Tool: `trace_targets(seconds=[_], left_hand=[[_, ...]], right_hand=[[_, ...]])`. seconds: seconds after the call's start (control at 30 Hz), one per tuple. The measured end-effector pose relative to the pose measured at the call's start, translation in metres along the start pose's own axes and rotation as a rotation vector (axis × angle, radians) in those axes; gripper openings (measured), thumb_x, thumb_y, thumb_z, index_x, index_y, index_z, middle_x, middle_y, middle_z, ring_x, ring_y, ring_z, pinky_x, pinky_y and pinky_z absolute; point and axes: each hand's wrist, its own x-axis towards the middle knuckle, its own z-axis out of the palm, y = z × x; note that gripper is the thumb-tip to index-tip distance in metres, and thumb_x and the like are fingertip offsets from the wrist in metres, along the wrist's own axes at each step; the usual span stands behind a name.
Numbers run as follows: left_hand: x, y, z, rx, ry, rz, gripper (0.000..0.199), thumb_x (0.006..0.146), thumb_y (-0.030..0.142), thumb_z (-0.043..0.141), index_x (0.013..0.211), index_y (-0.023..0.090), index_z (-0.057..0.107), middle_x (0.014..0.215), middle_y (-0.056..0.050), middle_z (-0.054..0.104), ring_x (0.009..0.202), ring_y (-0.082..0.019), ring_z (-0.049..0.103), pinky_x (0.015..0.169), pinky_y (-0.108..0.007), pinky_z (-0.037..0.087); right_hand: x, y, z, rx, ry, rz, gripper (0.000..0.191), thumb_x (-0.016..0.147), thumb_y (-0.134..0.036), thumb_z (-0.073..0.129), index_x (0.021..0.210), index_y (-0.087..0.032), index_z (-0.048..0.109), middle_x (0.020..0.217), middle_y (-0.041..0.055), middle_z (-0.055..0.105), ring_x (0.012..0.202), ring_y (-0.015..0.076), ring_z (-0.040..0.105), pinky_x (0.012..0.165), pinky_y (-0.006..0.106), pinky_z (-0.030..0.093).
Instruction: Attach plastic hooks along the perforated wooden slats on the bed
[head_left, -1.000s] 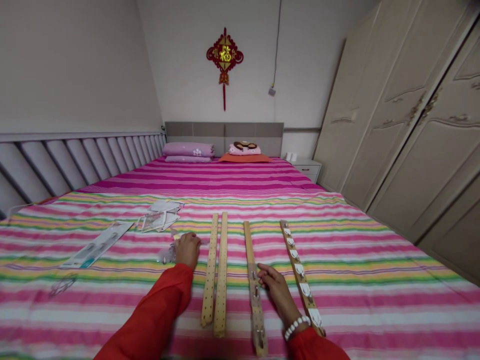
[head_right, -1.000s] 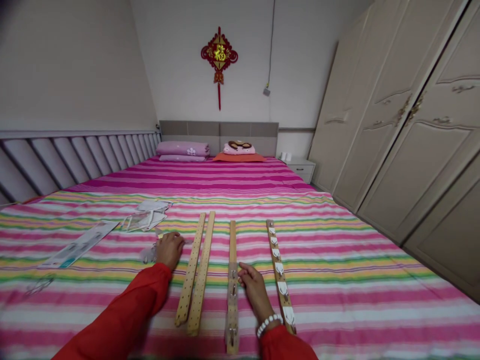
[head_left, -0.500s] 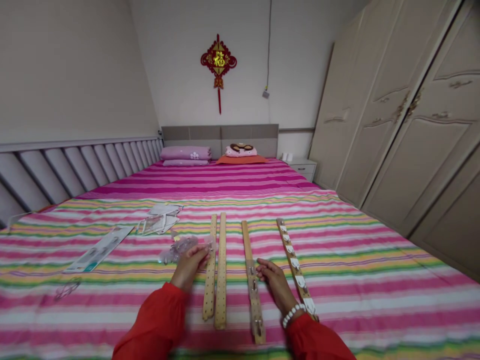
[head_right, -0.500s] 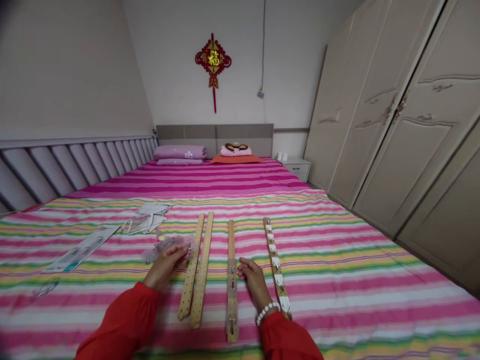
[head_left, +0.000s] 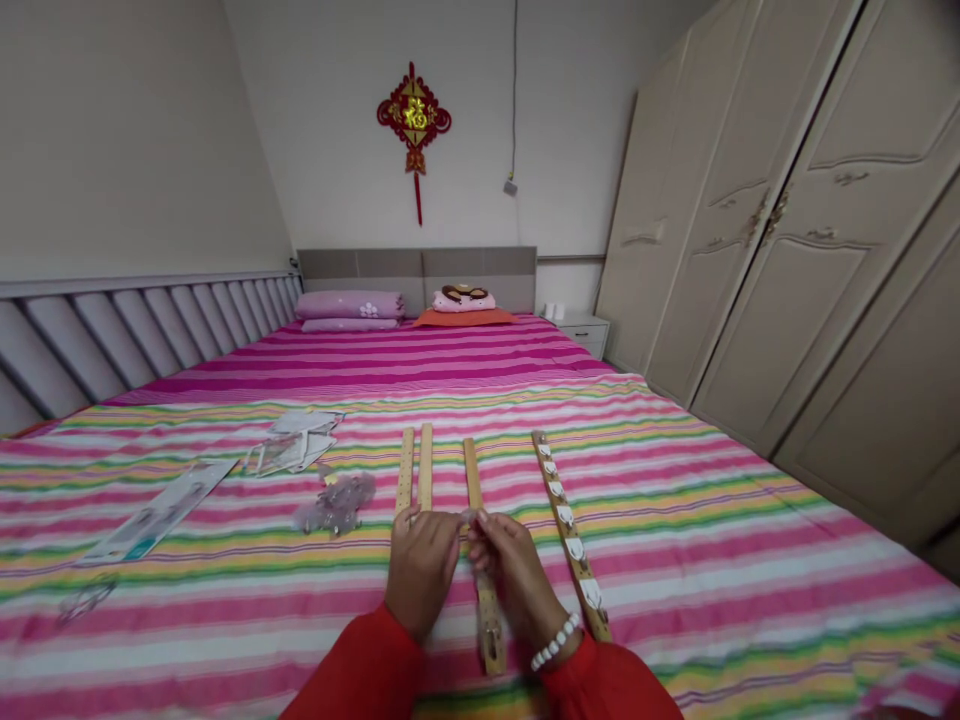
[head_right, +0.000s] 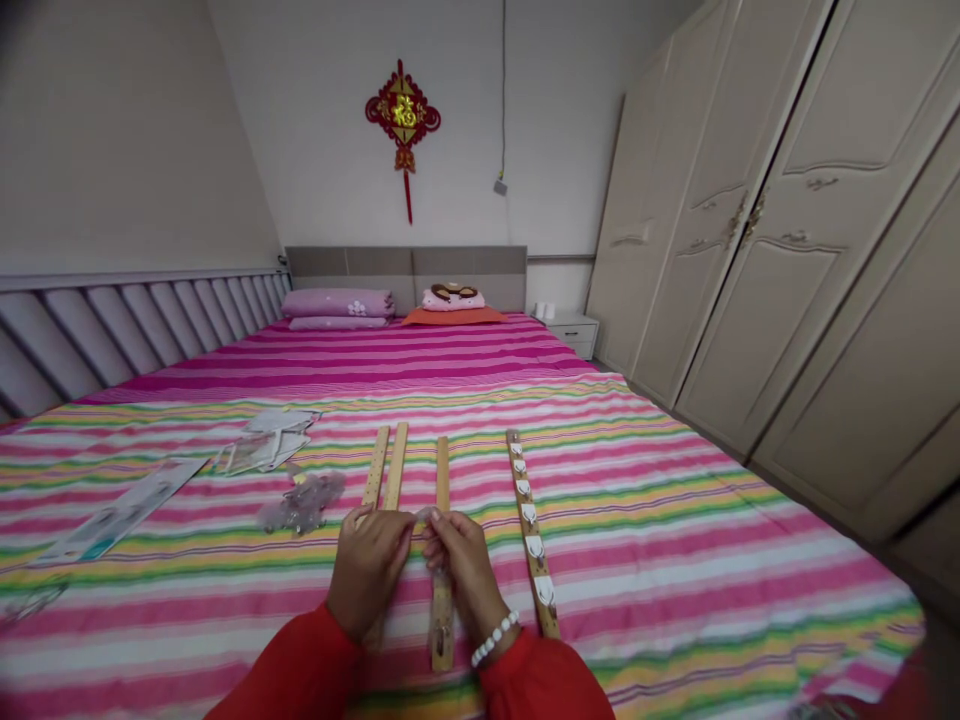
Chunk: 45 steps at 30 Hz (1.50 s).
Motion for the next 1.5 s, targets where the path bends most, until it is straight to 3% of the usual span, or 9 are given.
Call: trace_targets(seconds=[0.27, 0.4, 0.53, 0.67, 0.83, 1.07, 1.2, 1.33, 1.5], left_hand=[[-0.009, 0.017, 0.007, -0.176, 0.015, 0.058, 0.023, 0.088, 0.014, 0.047, 0.098, 0.025, 0.065, 0.085, 0.001, 0.070, 0.081, -0.014, 0.061, 0.094, -0.037, 0.032], [-0.015, 0.009, 0.023, -0.394, 0.025, -0.275, 0.021, 0.081, 0.023, 0.059, 0.101, 0.022, 0.064, 0.099, -0.006, 0.068, 0.094, -0.019, 0.061, 0.088, -0.036, 0.043], [-0.013, 0.006, 0.038, -0.844, -0.041, -0.740, 0.033, 0.069, 0.033, 0.071, 0.096, 0.016, 0.062, 0.085, -0.006, 0.067, 0.079, -0.019, 0.064, 0.075, -0.032, 0.051], [-0.007, 0.006, 0.040, -1.096, -0.156, -0.874, 0.026, 0.066, 0.035, 0.072, 0.081, 0.015, 0.064, 0.080, -0.006, 0.070, 0.077, -0.017, 0.064, 0.076, -0.030, 0.050], [0.003, 0.000, 0.038, -1.211, -0.119, -1.017, 0.028, 0.058, 0.035, 0.077, 0.068, 0.016, 0.060, 0.065, 0.000, 0.066, 0.065, -0.013, 0.062, 0.064, -0.023, 0.047], [0.026, -0.009, 0.027, -1.233, -0.324, -1.038, 0.027, 0.055, 0.032, 0.076, 0.073, 0.015, 0.065, 0.066, 0.000, 0.067, 0.060, -0.010, 0.059, 0.062, -0.021, 0.044], [0.033, -0.012, 0.024, -1.235, -0.419, -1.019, 0.025, 0.060, 0.031, 0.072, 0.079, 0.015, 0.069, 0.069, -0.001, 0.067, 0.062, -0.010, 0.057, 0.061, -0.021, 0.041], [0.033, -0.014, 0.028, -1.246, -0.383, -0.991, 0.023, 0.060, 0.029, 0.072, 0.078, 0.016, 0.070, 0.072, -0.001, 0.069, 0.064, -0.011, 0.057, 0.061, -0.021, 0.040], [0.030, -0.013, 0.036, -1.308, -0.335, -1.126, 0.036, 0.054, 0.031, 0.079, 0.085, 0.015, 0.070, 0.075, -0.003, 0.070, 0.067, -0.011, 0.060, 0.063, -0.022, 0.043]], right_hand=[[-0.002, -0.007, -0.003, 0.088, 0.055, 0.004, 0.021, 0.062, -0.028, 0.081, 0.066, -0.014, 0.065, 0.053, -0.0016, 0.062, 0.043, 0.0068, 0.051, 0.042, 0.017, 0.039], [0.000, -0.010, -0.006, 0.141, 0.090, 0.000, 0.021, 0.060, -0.027, 0.082, 0.066, -0.014, 0.066, 0.055, -0.0016, 0.063, 0.044, 0.0071, 0.053, 0.042, 0.017, 0.041], [0.001, -0.011, -0.004, 0.273, 0.103, 0.021, 0.021, 0.058, -0.025, 0.083, 0.068, -0.015, 0.067, 0.063, 0.0003, 0.067, 0.054, 0.0103, 0.060, 0.050, 0.019, 0.048], [-0.001, -0.007, -0.004, 0.308, 0.090, 0.018, 0.016, 0.062, -0.021, 0.080, 0.069, -0.015, 0.067, 0.067, 0.0014, 0.068, 0.061, 0.0115, 0.063, 0.055, 0.020, 0.051], [0.000, -0.007, -0.013, 0.241, 0.048, 0.054, 0.017, 0.062, -0.017, 0.080, 0.075, -0.015, 0.069, 0.068, 0.0027, 0.070, 0.062, 0.0113, 0.064, 0.054, 0.017, 0.049], [0.009, -0.013, -0.023, 0.350, -0.006, 0.166, 0.036, 0.075, -0.035, 0.072, 0.106, -0.017, 0.066, 0.073, 0.0045, 0.071, 0.060, 0.0139, 0.065, 0.049, 0.021, 0.048], [0.009, -0.011, -0.024, 0.304, -0.017, 0.206, 0.028, 0.070, -0.031, 0.076, 0.091, -0.014, 0.070, 0.065, 0.0035, 0.069, 0.050, 0.0099, 0.059, 0.048, 0.019, 0.047], [0.004, -0.015, -0.020, 0.234, -0.053, 0.170, 0.024, 0.062, -0.024, 0.082, 0.081, -0.014, 0.072, 0.066, 0.0024, 0.068, 0.052, 0.0084, 0.057, 0.051, 0.018, 0.048], [0.005, -0.016, -0.018, 0.178, 0.010, 0.075, 0.023, 0.056, -0.023, 0.084, 0.074, -0.015, 0.070, 0.061, -0.0002, 0.066, 0.052, 0.0091, 0.056, 0.052, 0.020, 0.046]])
